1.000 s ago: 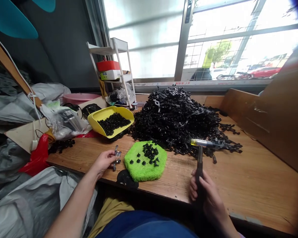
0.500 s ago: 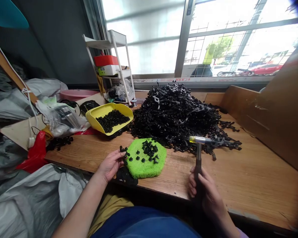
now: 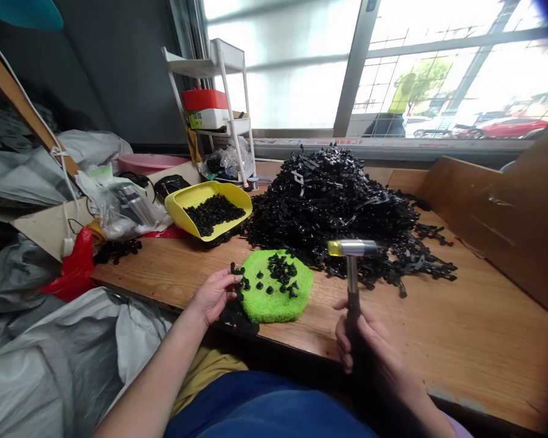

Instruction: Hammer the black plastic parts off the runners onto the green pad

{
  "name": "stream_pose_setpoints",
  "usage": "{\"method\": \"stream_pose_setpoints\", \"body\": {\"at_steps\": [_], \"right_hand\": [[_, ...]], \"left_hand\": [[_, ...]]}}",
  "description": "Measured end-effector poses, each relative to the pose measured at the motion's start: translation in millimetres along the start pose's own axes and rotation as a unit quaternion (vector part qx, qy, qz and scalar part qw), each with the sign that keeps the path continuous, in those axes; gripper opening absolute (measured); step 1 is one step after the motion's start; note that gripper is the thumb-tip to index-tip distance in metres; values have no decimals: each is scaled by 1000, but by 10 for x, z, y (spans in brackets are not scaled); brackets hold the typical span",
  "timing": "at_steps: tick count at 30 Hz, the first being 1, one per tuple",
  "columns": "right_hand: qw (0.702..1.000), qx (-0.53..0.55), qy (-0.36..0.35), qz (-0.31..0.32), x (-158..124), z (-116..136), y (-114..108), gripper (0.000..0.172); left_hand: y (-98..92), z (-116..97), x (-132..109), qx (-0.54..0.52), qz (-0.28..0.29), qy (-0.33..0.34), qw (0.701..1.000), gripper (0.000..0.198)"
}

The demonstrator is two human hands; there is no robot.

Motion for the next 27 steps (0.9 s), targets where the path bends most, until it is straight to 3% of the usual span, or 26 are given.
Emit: {"method": "stream_pose_setpoints", "body": {"at_steps": [2, 4, 9, 12, 14, 19, 24, 27], "right_hand": [[994, -98, 26, 35, 58, 99, 106, 35], [969, -237, 16, 70, 142, 176, 192, 32], [842, -525, -93, 81, 393, 150, 390, 25], [774, -621, -95, 85, 488, 14, 459, 24], [748, -652, -89, 87, 509, -27, 472, 23], [788, -599, -138, 47, 505, 107, 476, 25], [731, -671, -87, 92, 539, 42, 493, 21], [755, -641, -122, 56, 539, 98, 482, 25]], "left_hand": [[14, -9, -6, 14, -13, 1, 1000, 23], [29, -20, -11, 26, -25, 2, 999, 22], [52, -37, -20, 44, -19, 3, 999, 23], [35, -41, -18, 56, -18, 4, 998, 24], [23, -41, -16, 63, -17, 4, 998, 24], [39, -38, -18, 52, 10, -2, 999, 26], [34, -50, -16, 59, 1, 5, 998, 26], [38, -46, -9, 55, 8, 4, 998, 27]]}}
Point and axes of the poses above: each hand's wrist, its own x-axis towards the middle knuckle, its own y-axis out of the palm, z = x × y, the point moved 5 cm from there along x, towards the middle knuckle
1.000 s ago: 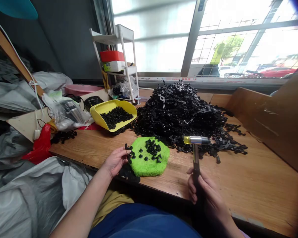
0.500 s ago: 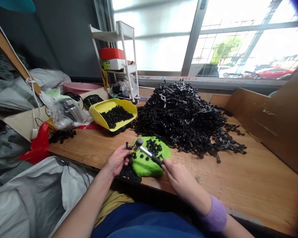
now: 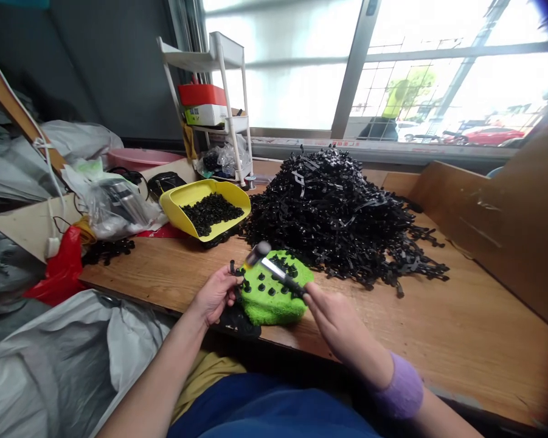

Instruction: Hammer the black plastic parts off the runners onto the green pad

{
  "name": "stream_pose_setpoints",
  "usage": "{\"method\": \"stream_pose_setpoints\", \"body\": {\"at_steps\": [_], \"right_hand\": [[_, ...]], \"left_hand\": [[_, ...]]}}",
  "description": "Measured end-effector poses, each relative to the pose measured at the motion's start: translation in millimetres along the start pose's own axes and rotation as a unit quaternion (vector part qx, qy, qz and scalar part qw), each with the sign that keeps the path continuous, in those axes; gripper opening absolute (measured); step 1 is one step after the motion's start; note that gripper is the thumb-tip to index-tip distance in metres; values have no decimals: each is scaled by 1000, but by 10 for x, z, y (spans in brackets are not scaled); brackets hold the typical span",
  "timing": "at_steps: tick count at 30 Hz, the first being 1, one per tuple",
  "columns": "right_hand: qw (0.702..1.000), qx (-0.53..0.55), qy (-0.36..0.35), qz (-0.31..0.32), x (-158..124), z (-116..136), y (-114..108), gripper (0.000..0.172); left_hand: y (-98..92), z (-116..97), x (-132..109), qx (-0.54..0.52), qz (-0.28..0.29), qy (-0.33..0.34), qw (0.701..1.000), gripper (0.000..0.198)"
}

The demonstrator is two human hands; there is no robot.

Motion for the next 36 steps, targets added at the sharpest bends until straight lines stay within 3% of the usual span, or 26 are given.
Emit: {"method": "stream_pose_setpoints", "body": {"at_steps": [2, 5, 9, 14, 18, 23, 36], "right_hand": [[1000, -7, 9, -16, 1, -15, -18, 26], [996, -76, 15, 45, 9, -31, 32, 23], [997, -76, 15, 21, 27, -2, -8, 23], [991, -112, 43, 67, 18, -11, 57, 21], [998, 34, 54, 7, -36, -120, -30, 25], [976, 210, 31, -39, -152, -291, -97, 30], [963, 260, 48, -52, -262, -416, -99, 31]], "left_hand": [[-3, 5, 7, 1, 1, 1, 1000, 29], [-17, 5, 19, 13, -7, 9, 1000, 30], [-18, 9, 30, 17, -4, 10, 1000, 29], [-48, 25, 7, 30, -10, 7, 999, 30], [-74, 30, -4, 28, 0, -16, 999, 29], [4, -66, 65, -30, 8, -21, 999, 20], [201, -92, 139, -64, -101, -7, 993, 11]]}}
Point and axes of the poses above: each hand's wrist, its own x-axis towards the middle knuckle, its own y-axis out of the palm, z = x × y, the point moved 5 cm from there along x, towards the middle knuckle
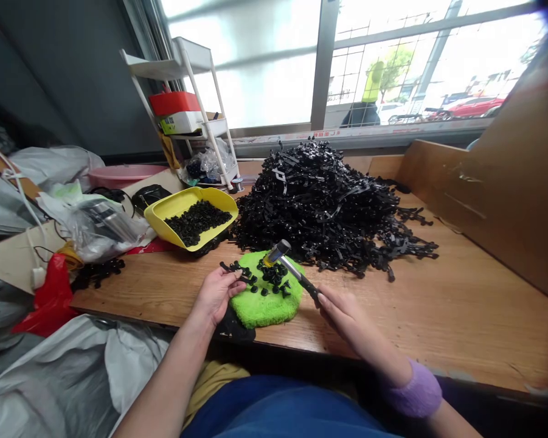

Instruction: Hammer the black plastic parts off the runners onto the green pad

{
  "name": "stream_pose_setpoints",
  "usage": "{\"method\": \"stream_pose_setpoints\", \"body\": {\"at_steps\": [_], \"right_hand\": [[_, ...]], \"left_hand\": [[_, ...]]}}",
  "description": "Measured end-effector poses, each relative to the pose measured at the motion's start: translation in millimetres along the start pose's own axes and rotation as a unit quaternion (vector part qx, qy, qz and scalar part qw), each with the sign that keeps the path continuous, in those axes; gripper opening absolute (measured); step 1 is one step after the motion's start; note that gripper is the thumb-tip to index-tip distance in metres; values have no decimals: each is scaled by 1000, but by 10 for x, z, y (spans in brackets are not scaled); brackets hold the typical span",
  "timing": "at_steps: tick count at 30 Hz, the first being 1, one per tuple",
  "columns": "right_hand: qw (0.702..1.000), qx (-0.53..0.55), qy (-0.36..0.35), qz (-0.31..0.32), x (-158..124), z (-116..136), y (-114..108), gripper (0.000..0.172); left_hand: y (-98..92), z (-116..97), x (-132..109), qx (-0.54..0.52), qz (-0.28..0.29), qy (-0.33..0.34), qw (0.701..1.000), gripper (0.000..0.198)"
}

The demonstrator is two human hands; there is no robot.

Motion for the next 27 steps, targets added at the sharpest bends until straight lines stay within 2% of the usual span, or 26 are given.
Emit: {"method": "stream_pose_setpoints", "body": {"at_steps": [12, 18, 21, 23, 27], "right_hand": [[998, -58, 4, 24, -3, 33, 35, 30], [988, -150, -37, -29, 19, 201, 6, 25], [961, -273, -13, 35, 59, 188, 75, 21], [945, -319, -3, 65, 77, 172, 96, 22], [959, -280, -24, 19, 88, 213, 71, 22]], "left_hand": [[26, 49, -35, 46, -20, 41, 998, 17], [25, 74, -51, 53, -31, 95, 994, 25], [32, 77, -59, 56, -34, 113, 991, 28], [36, 76, -62, 58, -32, 122, 990, 31], [22, 83, -56, 59, -42, 125, 990, 31]]}}
Point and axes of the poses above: each hand's wrist, its own x-axis towards the middle knuckle, its own y-axis out of the palm, z = x × y, the point moved 5 cm from there along x, towards the middle knuckle
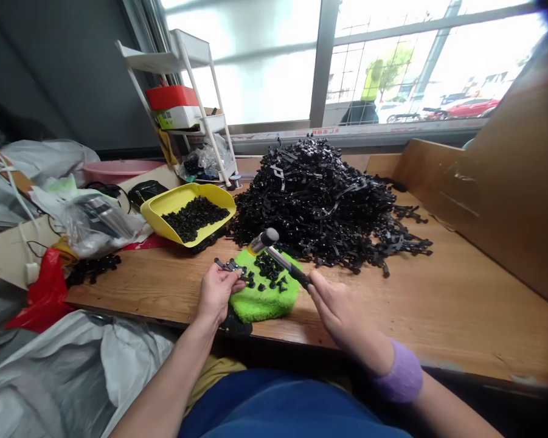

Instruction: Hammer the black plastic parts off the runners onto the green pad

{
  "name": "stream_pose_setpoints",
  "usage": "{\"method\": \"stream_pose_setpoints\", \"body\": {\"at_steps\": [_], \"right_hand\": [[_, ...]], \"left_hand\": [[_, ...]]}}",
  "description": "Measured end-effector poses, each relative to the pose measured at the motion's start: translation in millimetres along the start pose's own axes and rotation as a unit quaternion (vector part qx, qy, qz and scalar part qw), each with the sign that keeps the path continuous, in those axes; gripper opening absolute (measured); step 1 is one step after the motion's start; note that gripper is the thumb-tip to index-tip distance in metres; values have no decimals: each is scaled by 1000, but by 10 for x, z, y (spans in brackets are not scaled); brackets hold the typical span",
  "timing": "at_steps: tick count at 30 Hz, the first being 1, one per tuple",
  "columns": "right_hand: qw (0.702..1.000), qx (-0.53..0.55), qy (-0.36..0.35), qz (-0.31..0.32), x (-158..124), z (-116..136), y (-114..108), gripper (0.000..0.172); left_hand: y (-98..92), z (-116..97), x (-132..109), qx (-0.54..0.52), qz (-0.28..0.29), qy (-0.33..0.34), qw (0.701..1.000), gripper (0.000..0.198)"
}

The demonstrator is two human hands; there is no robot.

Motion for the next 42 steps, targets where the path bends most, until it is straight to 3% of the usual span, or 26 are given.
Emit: {"method": "stream_pose_setpoints", "body": {"at_steps": [4, 8, 11, 16, 24, 36, 42], "right_hand": [[997, -51, 8, 53, -28, -11, 112, 19], [997, 76, 3, 9, -68, -49, 54, 23], [987, 160, 17, -19, -91, -130, -22, 28], [985, 167, 36, -10, -98, -231, 6, 27], [982, 186, 31, 3, -67, -194, 49, 23], [987, 150, 39, 32, 29, -194, 100, 20], [993, 116, 21, 14, 77, -116, 50, 25]], "left_hand": [[-9, 10, 15, 2, 9, -12, 1000, 32], [-65, -10, 30, -15, 28, -36, 999, 30], [-90, -30, 28, -19, 79, -72, 994, 29], [-89, -56, 14, -6, 123, -81, 989, 25], [1, -122, -7, 57, 195, -88, 975, 26], [3, -120, -23, 83, 205, -96, 971, 24], [-59, -75, 42, 105, 170, -102, 975, 31]]}}
Point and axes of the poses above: each hand's wrist, its own x-axis towards the middle knuckle, its own y-axis out of the palm, z = x × y, the point moved 5 cm from there along x, towards the middle knuckle
